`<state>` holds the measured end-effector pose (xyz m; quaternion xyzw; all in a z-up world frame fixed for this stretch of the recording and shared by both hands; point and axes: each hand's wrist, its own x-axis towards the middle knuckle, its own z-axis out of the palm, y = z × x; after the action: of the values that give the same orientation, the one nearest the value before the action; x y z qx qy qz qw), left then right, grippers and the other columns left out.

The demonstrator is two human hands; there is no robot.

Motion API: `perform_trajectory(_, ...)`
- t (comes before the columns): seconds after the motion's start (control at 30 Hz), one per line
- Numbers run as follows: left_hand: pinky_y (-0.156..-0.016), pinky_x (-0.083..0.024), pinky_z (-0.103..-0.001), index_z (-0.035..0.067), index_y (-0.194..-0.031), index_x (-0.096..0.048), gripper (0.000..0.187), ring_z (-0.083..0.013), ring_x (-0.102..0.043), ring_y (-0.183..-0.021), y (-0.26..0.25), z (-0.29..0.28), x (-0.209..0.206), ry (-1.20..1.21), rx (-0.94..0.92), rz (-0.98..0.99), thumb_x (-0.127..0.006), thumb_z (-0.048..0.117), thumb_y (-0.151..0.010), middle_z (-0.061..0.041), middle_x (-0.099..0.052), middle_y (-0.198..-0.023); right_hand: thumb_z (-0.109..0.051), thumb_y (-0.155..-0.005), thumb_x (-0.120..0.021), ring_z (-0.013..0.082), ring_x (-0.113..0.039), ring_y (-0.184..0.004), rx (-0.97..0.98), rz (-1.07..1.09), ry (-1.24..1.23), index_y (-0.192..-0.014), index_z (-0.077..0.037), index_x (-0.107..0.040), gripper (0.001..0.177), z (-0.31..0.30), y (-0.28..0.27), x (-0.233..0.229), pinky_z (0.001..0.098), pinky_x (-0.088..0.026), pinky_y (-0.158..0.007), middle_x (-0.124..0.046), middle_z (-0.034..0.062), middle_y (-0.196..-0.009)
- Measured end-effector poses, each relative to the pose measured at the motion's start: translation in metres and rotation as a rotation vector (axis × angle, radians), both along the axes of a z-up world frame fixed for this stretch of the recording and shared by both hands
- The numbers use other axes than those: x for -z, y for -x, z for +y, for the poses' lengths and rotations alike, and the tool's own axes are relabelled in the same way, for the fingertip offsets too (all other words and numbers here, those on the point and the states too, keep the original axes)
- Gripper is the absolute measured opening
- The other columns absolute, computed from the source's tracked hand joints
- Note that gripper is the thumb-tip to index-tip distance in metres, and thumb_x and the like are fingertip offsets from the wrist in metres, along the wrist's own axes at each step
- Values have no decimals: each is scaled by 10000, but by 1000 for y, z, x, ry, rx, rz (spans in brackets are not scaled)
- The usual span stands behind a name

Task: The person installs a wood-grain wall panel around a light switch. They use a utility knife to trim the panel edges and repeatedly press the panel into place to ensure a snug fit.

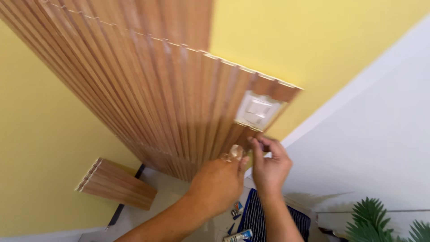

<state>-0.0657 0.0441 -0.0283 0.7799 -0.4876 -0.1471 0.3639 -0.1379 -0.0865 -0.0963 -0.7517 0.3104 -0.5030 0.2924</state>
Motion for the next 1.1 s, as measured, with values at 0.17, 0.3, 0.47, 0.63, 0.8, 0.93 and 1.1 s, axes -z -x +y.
perform_trajectory(0.17, -638, -561, -535, -16, -1143, -576, 335, -448, -694, -708, 35, -11, -8, 114, -148, -284, -429, 278, -1076, -269, -705, -822, -92, -893, -787, 172, -747, -771, -109, -46, -37, -1002, -23, -769, 130, -4, 10, -6, 300, -585, -708, -762, 99, -907)
perform_trajectory(0.3, -667, -551, -544, 15, -1090, -554, 325, -455, -690, -736, 53, -24, -24, -256, -274, -8, -417, 307, -1054, -267, -695, -745, -133, -879, -800, 220, -749, -765, -159, -11, 16, -977, -28, -757, 149, -15, 17, -13, 321, -576, -684, -760, 114, -905)
perform_trajectory(0.47, -655, -552, -541, -4, -1050, -579, 322, -444, -692, -692, 60, -36, -27, -204, -316, -93, -429, 280, -1043, -258, -685, -744, -156, -895, -787, 232, -744, -747, -225, 11, 65, -978, -58, -773, 130, -25, 24, -17, 326, -574, -666, -763, 100, -915)
perform_trajectory(0.63, -635, -544, -537, -13, -1085, -620, 345, -453, -679, -680, 62, -39, -27, -210, -376, -105, -476, 295, -1026, -265, -676, -693, -183, -910, -789, 255, -735, -755, -259, -43, 107, -966, -78, -767, 121, -32, 24, -13, 326, -564, -654, -758, 76, -901)
perform_trajectory(0.8, -605, -551, -528, 16, -1294, -554, 429, -440, -685, -645, 66, -44, -36, -377, -439, -60, -477, 323, -1005, -251, -669, -632, -180, -933, -768, 256, -729, -744, -273, -53, 99, -986, -67, -763, 126, -34, 24, -11, 329, -561, -647, -755, 77, -898)
perform_trajectory(0.93, -609, -553, -527, 17, -1261, -561, 413, -438, -691, -664, 63, -44, -39, -392, -417, -58, -464, 331, -1011, -252, -676, -651, -174, -961, -744, 259, -735, -758, -256, -38, 136, -980, -61, -756, 115, -34, 23, -9, 331, -563, -659, -762, 87, -909)
perform_trajectory(1.1, -633, -549, -537, -16, -1090, -579, 354, -440, -696, -699, 62, -39, -40, -281, -348, -89, -441, 306, -1034, -252, -696, -749, -206, -936, -764, 220, -762, -732, -257, -27, 62, -971, -75, -791, 138, -34, 22, -10, 314, -582, -656, -777, 106, -868)
